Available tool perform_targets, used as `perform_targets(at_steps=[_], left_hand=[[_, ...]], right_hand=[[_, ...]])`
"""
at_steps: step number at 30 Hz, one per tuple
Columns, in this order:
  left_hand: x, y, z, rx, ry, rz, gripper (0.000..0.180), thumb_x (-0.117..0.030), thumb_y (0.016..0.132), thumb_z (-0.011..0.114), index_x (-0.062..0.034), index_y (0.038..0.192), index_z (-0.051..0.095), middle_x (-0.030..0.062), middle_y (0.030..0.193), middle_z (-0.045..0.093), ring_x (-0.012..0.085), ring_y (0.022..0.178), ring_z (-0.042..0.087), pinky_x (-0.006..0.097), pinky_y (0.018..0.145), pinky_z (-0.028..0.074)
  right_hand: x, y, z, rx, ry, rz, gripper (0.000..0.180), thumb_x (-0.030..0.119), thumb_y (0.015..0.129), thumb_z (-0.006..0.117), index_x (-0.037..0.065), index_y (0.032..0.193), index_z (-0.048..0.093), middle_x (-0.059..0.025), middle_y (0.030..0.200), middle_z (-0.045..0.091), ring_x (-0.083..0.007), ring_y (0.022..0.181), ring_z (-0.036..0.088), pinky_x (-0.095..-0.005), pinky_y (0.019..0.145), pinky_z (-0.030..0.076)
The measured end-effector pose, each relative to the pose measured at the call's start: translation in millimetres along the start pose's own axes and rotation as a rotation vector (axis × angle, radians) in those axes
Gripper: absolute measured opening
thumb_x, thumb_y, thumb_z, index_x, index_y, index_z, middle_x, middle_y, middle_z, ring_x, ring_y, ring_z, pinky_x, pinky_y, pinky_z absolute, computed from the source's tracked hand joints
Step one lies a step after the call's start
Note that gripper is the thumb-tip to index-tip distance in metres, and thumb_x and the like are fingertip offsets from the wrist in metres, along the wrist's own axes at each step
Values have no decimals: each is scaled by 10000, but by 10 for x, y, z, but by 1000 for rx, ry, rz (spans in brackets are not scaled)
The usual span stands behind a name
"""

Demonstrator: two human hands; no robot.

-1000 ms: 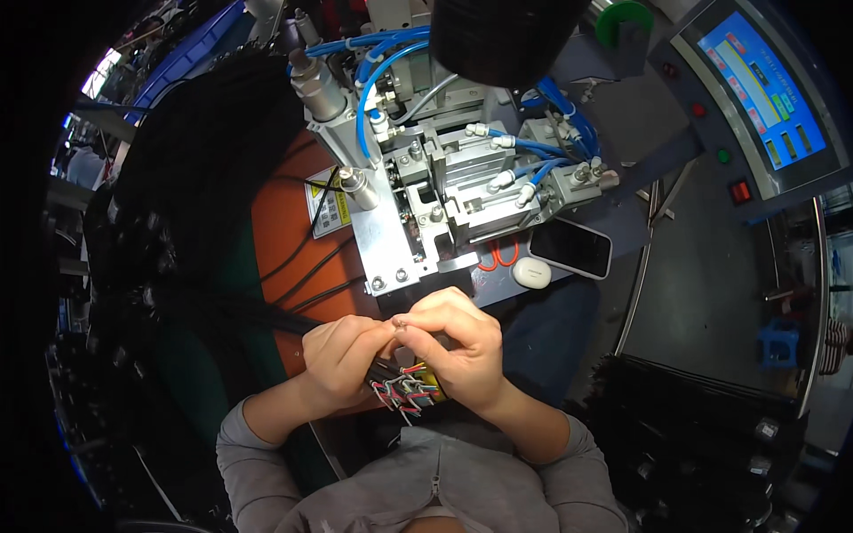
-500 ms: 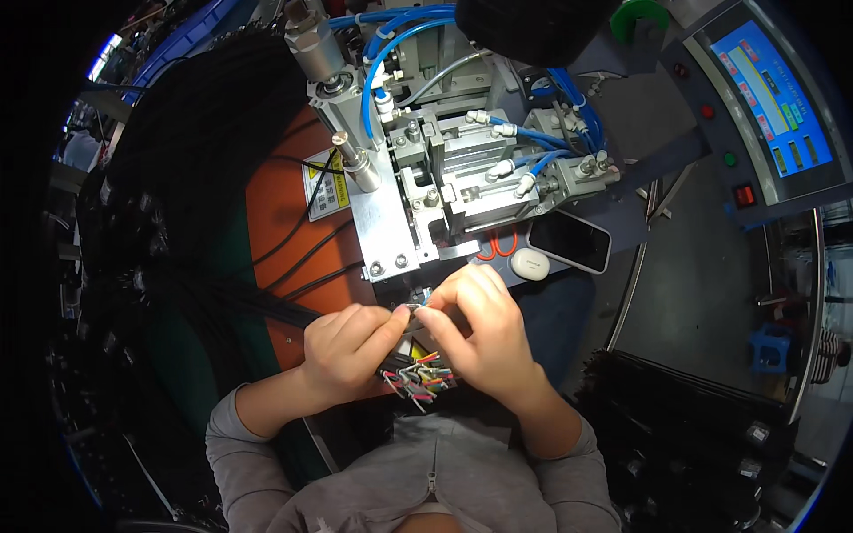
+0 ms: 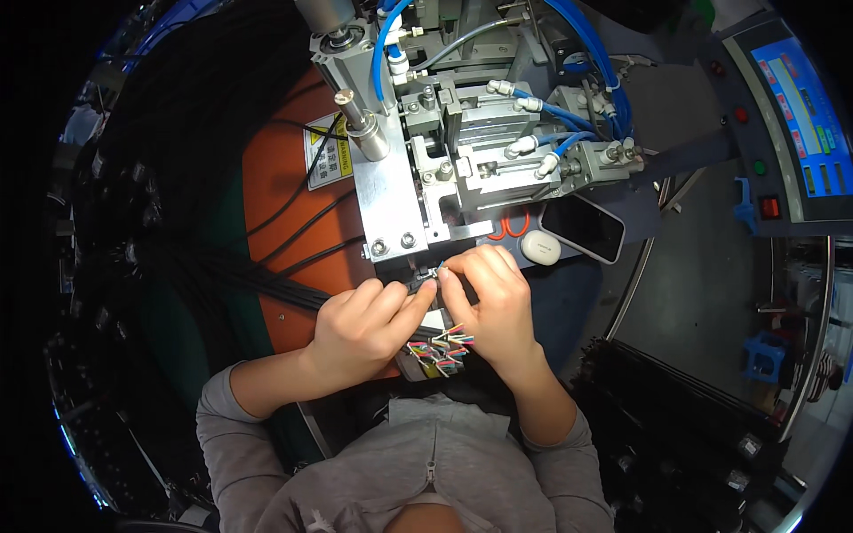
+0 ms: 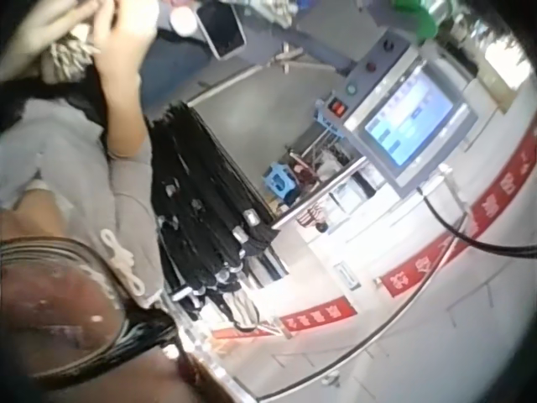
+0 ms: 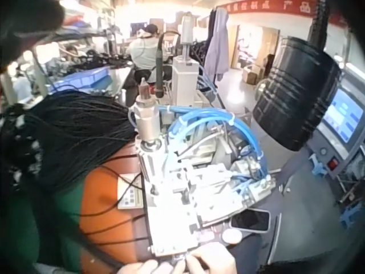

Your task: The person repeatedly picks up individual black wires from a large bundle, strips the ends, and crimps them using a handheld tool. The person then places the finished wires into a metal jig on the workbench. This process is repeated continuously throughout the clip.

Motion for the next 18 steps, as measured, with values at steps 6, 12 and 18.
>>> perform_targets(at_steps=[6,12,18], left_hand=[[-51,27,-15,42,46,-67,292,-78,752,636,-63,1039,687,-9,654,389,106,562,415,231,438,329],[2,30,11,24,29,-42,281,-97,731,635,-48,1005,680,-10,681,433,107,584,460,230,455,361],[101,81,29,-51,-70,-75,260,-106,688,646,-55,942,668,0,724,504,129,618,533,255,495,410]], right_hand=[[22,-49,19,50,-6,-3,77,22,757,641,8,723,572,-97,696,554,-263,641,504,-371,604,409],[-145,-66,136,-21,216,172,39,12,780,614,-2,751,591,-66,700,550,-175,666,524,-288,602,415],[-329,-160,215,117,637,575,62,33,809,571,-14,772,556,-35,703,556,-86,643,497,-243,597,402]])
Point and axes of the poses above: each hand's wrist, its own y-axis towards the middle knuckle, its own z-axis out of the palm, x = y × z, the point moved 2 cm from there along y, towards the middle knuckle
